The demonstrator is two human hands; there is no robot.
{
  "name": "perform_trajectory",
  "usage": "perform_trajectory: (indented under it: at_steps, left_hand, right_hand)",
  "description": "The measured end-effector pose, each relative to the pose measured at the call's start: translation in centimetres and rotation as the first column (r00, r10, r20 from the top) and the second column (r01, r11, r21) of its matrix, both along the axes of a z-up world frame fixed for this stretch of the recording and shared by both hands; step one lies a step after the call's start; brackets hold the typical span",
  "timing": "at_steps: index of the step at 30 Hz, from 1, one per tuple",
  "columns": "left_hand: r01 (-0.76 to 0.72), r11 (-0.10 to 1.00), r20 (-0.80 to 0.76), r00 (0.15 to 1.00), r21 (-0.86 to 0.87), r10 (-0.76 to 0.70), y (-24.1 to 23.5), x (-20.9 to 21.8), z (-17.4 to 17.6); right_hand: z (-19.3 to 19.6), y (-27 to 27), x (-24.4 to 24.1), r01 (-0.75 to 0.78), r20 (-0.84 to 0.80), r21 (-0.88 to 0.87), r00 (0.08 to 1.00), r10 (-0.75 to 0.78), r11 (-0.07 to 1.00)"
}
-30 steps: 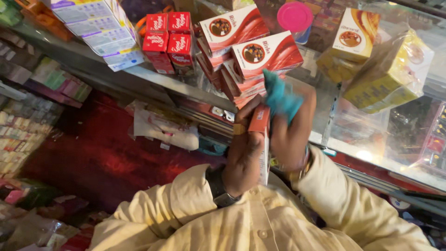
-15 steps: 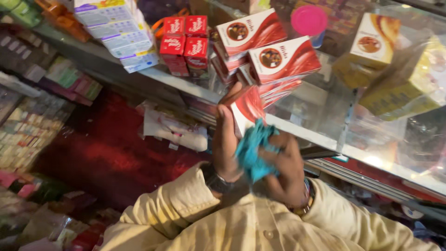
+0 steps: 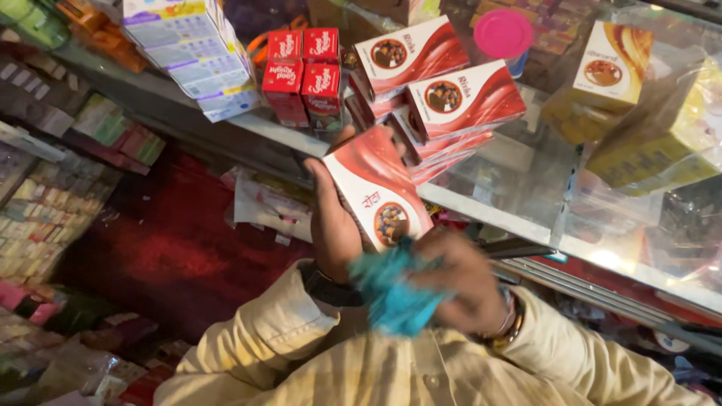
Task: The person cleans boxes with a cloth by hand, picking up boxes one at a time, wiping the front and sides, and placing them back on a display surface.
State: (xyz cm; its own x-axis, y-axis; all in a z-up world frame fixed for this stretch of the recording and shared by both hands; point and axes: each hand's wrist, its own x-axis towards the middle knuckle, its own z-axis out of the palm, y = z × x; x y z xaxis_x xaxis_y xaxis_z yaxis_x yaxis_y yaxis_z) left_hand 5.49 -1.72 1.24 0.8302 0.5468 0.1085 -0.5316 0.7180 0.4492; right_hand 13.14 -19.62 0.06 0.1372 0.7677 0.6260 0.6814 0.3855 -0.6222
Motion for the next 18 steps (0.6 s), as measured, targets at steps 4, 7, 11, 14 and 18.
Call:
perform_trajectory:
  at_steps: [4,7,11,14,18]
  left_hand:
    - [0.102,0.991,-0.032,0.994,-0.087,-0.105,-1.2,0.2,-1.1]
    - [0.104,0.986,-0.179,0.981,0.128,-0.080,-3.8,-1.0,-2.0]
    - [0.064,0.741,-0.158,0.986,0.668,0.058,-3.9,-1.7,-1.9]
    - [-0.012,0.773,-0.123,0.986,0.635,0.116,-2.2,-1.5,-0.6]
    - [-0.067,0.887,-0.085,0.989,0.458,0.118,1.4,-0.8,0.7]
  right_hand:
    - [3.2,2.4,-0.3,0.313,-0.054,0.012,0.949,-0.312,0.950]
    - [4.3,5.0,-0.7,0.348,0.108,-0.066,0.934,-0.340,0.935]
    - [4.6,6.9,0.0,0.439,-0.141,0.028,0.891,-0.431,0.898]
    - [4.5,6.6,-2.8,0.386,-0.194,-0.021,0.903,-0.383,0.922]
    - [4.7,5.5,-4.3,0.164,-0.003,-0.065,0.986,-0.165,0.984]
